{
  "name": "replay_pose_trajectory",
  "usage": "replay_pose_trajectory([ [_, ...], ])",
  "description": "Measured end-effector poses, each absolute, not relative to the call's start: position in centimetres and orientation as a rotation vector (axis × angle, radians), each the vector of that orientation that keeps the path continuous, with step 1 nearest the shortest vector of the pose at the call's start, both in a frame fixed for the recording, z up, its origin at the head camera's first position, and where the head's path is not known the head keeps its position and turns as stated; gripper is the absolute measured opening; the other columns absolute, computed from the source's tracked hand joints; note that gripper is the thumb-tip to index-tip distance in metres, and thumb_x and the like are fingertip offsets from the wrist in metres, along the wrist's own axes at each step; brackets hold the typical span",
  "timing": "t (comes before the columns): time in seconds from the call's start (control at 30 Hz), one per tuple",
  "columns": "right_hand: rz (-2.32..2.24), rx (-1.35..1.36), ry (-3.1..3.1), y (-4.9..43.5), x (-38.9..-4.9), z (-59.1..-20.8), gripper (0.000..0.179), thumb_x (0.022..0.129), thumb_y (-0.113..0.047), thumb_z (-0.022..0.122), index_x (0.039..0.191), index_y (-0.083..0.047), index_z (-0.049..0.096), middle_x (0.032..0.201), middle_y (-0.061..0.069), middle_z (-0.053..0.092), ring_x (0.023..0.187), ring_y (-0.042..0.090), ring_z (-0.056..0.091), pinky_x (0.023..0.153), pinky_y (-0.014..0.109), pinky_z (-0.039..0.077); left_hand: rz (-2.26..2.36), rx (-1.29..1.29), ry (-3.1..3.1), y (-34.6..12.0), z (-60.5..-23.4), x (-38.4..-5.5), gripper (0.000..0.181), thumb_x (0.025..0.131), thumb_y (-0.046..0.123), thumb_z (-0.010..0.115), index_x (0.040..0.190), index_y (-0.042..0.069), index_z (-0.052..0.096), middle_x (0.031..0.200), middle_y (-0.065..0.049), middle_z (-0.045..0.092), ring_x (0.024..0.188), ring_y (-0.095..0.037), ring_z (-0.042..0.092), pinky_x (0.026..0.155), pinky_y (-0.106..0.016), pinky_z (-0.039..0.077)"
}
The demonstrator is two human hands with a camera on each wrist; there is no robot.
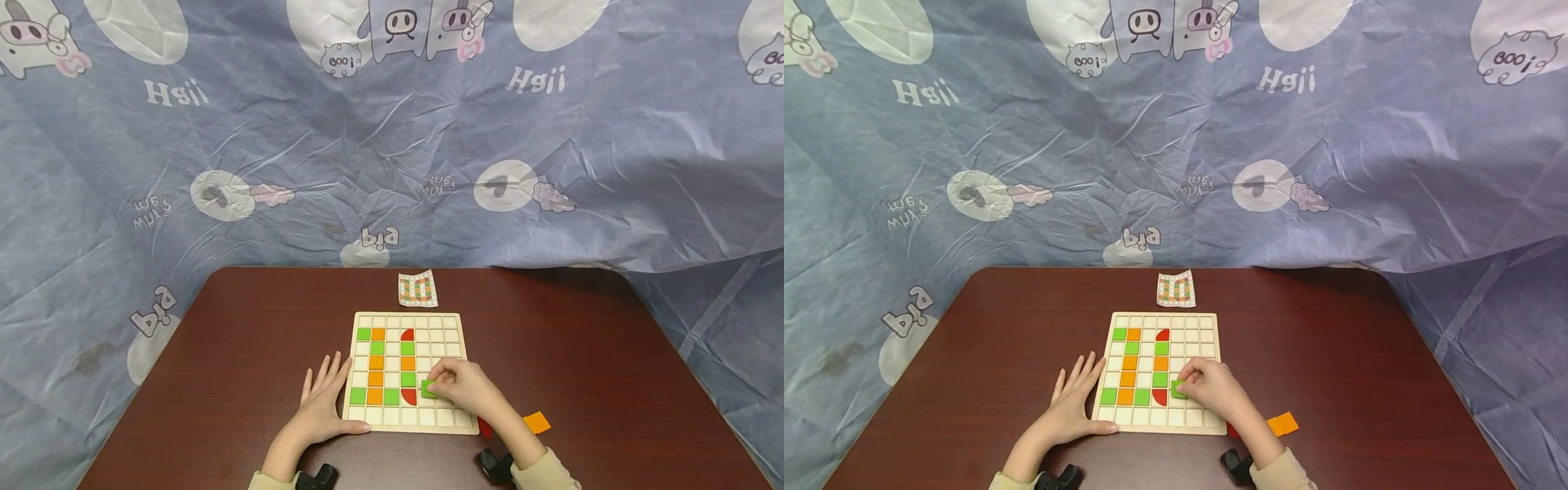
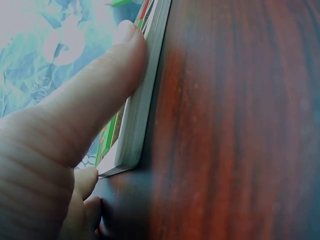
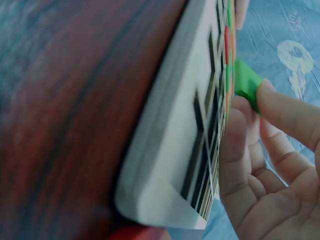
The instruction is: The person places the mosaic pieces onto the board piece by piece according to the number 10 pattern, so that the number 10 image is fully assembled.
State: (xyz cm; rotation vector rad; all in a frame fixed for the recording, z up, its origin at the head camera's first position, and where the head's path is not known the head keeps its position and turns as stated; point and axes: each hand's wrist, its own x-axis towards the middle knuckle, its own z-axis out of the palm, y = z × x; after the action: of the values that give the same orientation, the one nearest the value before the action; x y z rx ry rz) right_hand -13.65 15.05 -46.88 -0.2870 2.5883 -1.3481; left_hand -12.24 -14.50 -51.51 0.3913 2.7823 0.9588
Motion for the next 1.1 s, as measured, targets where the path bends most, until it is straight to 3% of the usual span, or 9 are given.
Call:
replay_pose_trajectory([
  [0.9,-1.074,-0.428,2.875,13.5,-12.9,-47.4,0.022,0.074,-0.004,0.083,0.069,-0.014,0.064,0.071,-0.006,0.052,0.062,0.0,0.047,0.058,0.017,0.043,0.969,0.384,2.782,-14.4,-51.4,-12.2,0.127,0.06,0.059,0.088,0.158,0.014,0.022,0.165,-0.014,0.014,0.154,-0.037,0.004,0.118,-0.062,-0.003],
  [1.1,-1.154,-0.237,2.8,14.5,-13.3,-46.6,0.012,0.084,-0.015,0.077,0.076,-0.016,0.068,0.07,-0.007,0.057,0.063,0.006,0.049,0.059,0.019,0.042,0.968,0.383,2.78,-14.5,-51.5,-12.3,0.127,0.06,0.06,0.087,0.159,0.014,0.021,0.166,-0.014,0.013,0.154,-0.036,0.003,0.118,-0.062,-0.004],
])
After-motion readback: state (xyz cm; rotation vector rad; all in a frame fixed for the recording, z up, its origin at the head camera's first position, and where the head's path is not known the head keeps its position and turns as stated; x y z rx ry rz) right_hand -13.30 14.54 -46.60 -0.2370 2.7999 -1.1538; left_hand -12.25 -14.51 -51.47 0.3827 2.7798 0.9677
